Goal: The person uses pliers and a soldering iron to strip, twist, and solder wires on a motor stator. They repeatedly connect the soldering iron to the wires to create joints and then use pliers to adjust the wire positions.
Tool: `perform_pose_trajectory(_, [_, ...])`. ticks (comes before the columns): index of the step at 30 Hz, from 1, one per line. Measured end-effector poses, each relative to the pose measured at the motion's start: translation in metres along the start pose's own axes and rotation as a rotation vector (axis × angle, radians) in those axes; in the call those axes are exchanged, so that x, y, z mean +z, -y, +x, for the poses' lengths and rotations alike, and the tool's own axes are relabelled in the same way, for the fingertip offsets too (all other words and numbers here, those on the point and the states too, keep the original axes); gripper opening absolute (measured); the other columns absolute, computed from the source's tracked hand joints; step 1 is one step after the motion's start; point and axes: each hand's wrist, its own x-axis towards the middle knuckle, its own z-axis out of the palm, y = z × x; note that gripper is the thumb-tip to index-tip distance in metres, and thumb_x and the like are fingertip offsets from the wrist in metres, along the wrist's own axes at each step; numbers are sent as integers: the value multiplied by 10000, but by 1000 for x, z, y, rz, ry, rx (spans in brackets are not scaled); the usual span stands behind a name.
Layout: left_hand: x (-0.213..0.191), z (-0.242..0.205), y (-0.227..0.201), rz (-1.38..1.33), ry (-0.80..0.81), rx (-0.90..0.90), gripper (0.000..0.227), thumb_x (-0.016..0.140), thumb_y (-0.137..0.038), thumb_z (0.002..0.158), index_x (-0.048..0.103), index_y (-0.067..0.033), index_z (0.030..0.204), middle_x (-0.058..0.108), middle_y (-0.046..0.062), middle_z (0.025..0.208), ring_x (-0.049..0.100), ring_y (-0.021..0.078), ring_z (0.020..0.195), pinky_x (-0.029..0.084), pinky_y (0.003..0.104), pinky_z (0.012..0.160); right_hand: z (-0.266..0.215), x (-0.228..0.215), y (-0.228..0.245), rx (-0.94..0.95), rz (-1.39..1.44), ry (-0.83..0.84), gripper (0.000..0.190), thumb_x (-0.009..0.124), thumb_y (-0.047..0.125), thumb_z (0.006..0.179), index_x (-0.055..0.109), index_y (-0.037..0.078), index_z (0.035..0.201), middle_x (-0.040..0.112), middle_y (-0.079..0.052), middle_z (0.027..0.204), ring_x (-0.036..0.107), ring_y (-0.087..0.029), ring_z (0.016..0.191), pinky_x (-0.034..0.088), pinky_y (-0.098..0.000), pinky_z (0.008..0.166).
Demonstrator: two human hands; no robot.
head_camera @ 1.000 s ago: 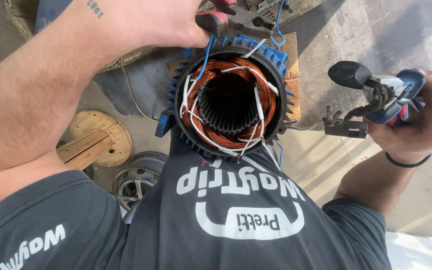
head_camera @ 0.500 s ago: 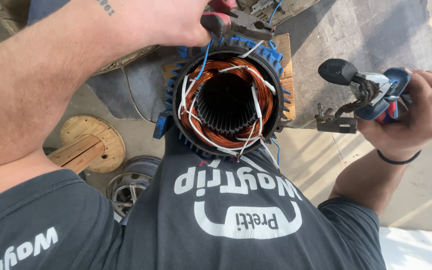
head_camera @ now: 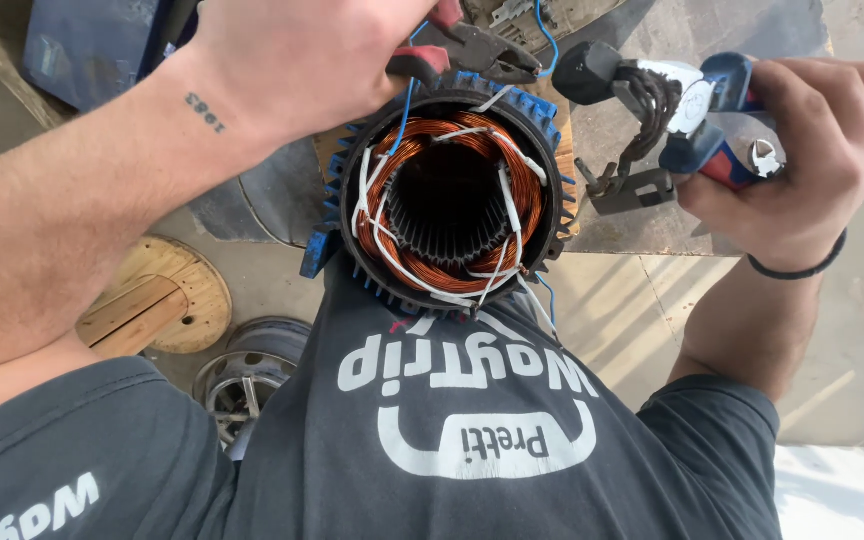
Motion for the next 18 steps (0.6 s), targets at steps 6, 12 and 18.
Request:
perform_pose_trajectory(6, [-2, -8, -8, 119, -181, 40, 229, 814, -296, 969, 692, -147, 1093, 689, -19, 926, 688, 140, 801, 528, 292, 679, 15, -10, 3, -84, -26, 61, 583, 836, 249, 828, 690, -65, 1296, 650, -164, 1207, 587, -306, 1079, 492, -377, 943])
perform_pose_trajectory(12, [3, -13, -6, 122, -210, 23, 247, 843, -314, 973, 693, -153, 1086, 686, -26, 922, 687, 143, 815, 519, 291, 653, 17, -10, 1, -87, -31, 66, 566, 856, 169, 812, 689, -68, 1299, 660, -171, 1215, 597, -314, 1098, 500, -388, 949])
perform_pose_trajectory(18, [5, -11, -3, 78, -177, 4, 229, 824, -280, 951, 697, -150, 1090, 692, -12, 910, 688, 154, 790, 523, 300, 627, 19, -10, 5, -134, -54, 60, 546, 838, 148, 841, 675, -65, 1316, 647, -163, 1226, 593, -306, 1117, 497, -383, 966])
